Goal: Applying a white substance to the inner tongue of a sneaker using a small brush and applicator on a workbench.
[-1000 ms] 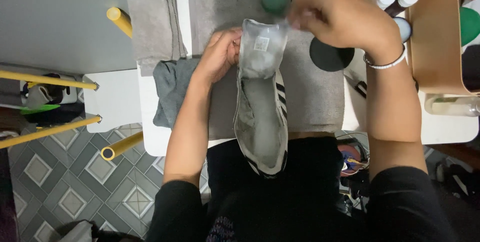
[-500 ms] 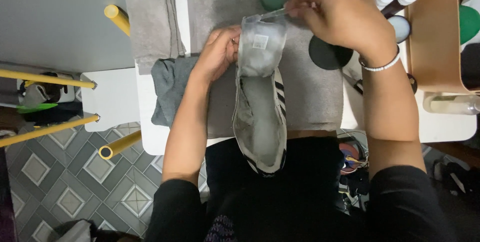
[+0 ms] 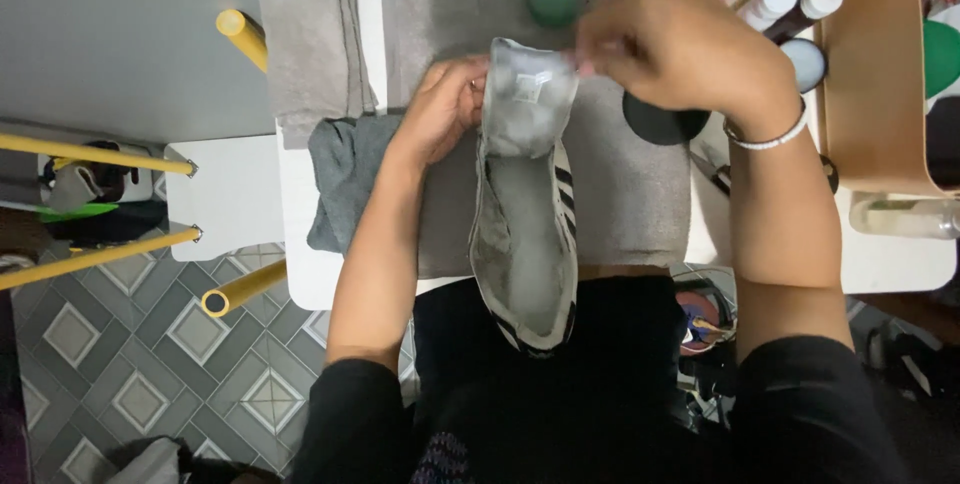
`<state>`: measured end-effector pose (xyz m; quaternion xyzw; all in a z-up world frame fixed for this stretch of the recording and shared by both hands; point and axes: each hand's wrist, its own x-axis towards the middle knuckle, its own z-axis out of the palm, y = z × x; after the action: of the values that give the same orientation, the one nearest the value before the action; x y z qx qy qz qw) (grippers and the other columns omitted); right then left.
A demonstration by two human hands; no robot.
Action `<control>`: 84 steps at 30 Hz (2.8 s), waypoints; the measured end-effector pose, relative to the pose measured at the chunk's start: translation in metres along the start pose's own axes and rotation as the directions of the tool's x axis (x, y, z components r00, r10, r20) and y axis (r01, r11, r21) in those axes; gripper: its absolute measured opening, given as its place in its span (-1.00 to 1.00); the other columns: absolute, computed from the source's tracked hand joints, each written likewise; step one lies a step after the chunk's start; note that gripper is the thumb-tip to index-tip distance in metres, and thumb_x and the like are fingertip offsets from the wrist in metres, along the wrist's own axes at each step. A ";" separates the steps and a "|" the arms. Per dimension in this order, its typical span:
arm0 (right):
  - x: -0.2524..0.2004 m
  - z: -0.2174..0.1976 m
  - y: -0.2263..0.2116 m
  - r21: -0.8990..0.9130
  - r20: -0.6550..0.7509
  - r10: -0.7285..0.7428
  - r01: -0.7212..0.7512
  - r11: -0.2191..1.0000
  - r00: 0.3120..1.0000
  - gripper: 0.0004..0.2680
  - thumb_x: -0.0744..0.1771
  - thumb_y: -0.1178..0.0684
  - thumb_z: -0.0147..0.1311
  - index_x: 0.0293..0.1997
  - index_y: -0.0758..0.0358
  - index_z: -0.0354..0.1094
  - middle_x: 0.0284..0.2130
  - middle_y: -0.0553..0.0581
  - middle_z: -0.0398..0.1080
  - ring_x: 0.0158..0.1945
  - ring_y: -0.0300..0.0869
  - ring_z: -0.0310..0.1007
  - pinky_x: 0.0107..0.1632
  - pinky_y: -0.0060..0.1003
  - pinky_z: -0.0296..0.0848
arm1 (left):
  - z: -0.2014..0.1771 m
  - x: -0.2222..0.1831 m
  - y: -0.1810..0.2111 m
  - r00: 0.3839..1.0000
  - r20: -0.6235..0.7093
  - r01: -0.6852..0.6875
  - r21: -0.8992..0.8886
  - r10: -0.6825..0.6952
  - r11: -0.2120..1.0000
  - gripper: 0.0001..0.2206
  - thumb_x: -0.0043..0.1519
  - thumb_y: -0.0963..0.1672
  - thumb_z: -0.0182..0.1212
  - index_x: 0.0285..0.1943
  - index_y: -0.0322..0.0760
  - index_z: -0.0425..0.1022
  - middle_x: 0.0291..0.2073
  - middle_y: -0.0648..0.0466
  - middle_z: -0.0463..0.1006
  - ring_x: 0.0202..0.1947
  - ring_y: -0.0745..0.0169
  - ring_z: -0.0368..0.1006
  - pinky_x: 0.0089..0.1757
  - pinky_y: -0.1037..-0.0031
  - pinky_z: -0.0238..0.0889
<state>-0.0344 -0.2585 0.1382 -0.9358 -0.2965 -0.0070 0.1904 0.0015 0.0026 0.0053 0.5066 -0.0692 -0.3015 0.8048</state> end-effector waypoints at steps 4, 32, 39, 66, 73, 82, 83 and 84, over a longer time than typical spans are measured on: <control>-0.001 -0.003 -0.005 -0.017 -0.014 0.026 -0.026 1.000 1.000 -0.87 0.40 0.20 0.02 -0.11 0.18 0.55 -0.26 0.06 0.58 -0.22 0.00 0.55 -0.31 -0.05 0.41 | -0.004 0.002 -0.006 0.999 0.036 -0.016 -0.037 0.017 0.999 -0.75 0.34 -0.11 0.06 -0.02 -0.34 0.62 -0.29 0.05 0.67 -0.37 0.34 0.55 -0.40 0.55 0.37; -0.010 -0.014 -0.002 -0.074 0.201 0.206 -0.195 0.978 0.958 -0.83 0.39 0.14 -0.06 -0.14 0.01 0.53 -0.30 0.02 0.58 -0.25 0.02 0.54 -0.35 0.02 0.39 | 0.003 -0.002 -0.002 0.994 0.091 -0.050 -0.044 0.054 0.998 -0.75 0.35 -0.12 -0.01 -0.46 -0.05 0.24 -0.54 0.33 0.24 -0.55 0.58 0.21 -0.48 0.68 0.09; -0.015 -0.018 0.011 0.026 0.127 0.083 -0.087 0.996 0.988 -0.80 0.35 0.26 -0.05 -0.21 0.15 0.58 -0.26 0.02 0.62 -0.25 -0.07 0.59 -0.23 -0.10 0.43 | 0.001 0.000 -0.003 1.000 0.004 -0.020 -0.056 0.020 0.998 -0.80 0.33 -0.12 0.06 -0.16 -0.32 0.58 -0.39 0.12 0.60 -0.44 0.38 0.50 -0.43 0.58 0.30; -0.043 0.030 -0.049 -0.159 -0.256 0.112 -0.156 0.975 0.960 -0.86 0.35 0.22 0.06 -0.01 0.21 0.46 -0.22 0.19 0.50 -0.22 0.16 0.50 -0.33 0.04 0.38 | -0.006 0.013 -0.017 0.998 -0.039 -0.048 -0.122 0.043 0.991 -0.83 0.31 -0.14 0.12 -0.38 -0.19 0.42 -0.57 0.22 0.39 -0.58 0.45 0.37 -0.52 0.58 0.22; -0.071 0.091 -0.082 0.202 -0.428 0.314 -0.249 0.947 0.847 -0.90 0.43 0.14 0.08 -0.24 0.17 0.50 -0.42 0.15 0.44 -0.24 0.14 0.54 -0.19 -0.13 0.47 | -0.020 0.022 -0.034 0.999 -0.043 0.004 -0.039 -0.006 0.999 -0.81 0.32 -0.09 0.06 -0.16 -0.26 0.54 -0.49 0.17 0.55 -0.51 0.29 0.63 -0.51 0.53 0.51; -0.078 0.088 -0.094 0.224 -0.464 0.316 -0.236 0.946 0.827 -0.93 0.40 0.20 0.13 -0.26 0.23 0.48 -0.44 0.23 0.43 -0.29 0.19 0.51 -0.23 -0.08 0.45 | -0.036 0.036 -0.040 0.996 0.010 -0.084 -0.001 0.084 0.996 -0.82 0.33 -0.07 0.10 -0.22 -0.18 0.57 -0.43 0.13 0.60 -0.39 0.23 0.66 -0.34 0.43 0.54; -0.078 0.087 -0.096 0.216 -0.491 0.322 -0.245 0.945 0.810 -0.94 0.40 0.20 0.15 -0.24 0.27 0.49 -0.44 0.27 0.43 -0.32 0.22 0.49 -0.28 -0.06 0.44 | -0.038 0.036 -0.042 0.994 0.037 -0.104 0.020 0.104 0.994 -0.80 0.36 -0.06 0.09 -0.21 -0.17 0.58 -0.41 0.09 0.61 -0.36 0.19 0.66 -0.31 0.37 0.55; -0.078 0.087 -0.099 0.212 -0.488 0.320 -0.246 0.946 0.812 -0.94 0.40 0.20 0.15 -0.24 0.27 0.49 -0.44 0.27 0.43 -0.32 0.22 0.49 -0.28 -0.06 0.44 | -0.039 0.037 -0.044 0.994 0.037 -0.106 0.014 0.105 0.994 -0.80 0.36 -0.06 0.09 -0.21 -0.17 0.58 -0.41 0.09 0.61 -0.36 0.19 0.66 -0.31 0.37 0.55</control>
<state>-0.1624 -0.1954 0.0823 -0.9176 -0.0914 -0.2082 0.3261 0.0291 -0.0014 -0.0584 0.5030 -0.1130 -0.2672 0.8141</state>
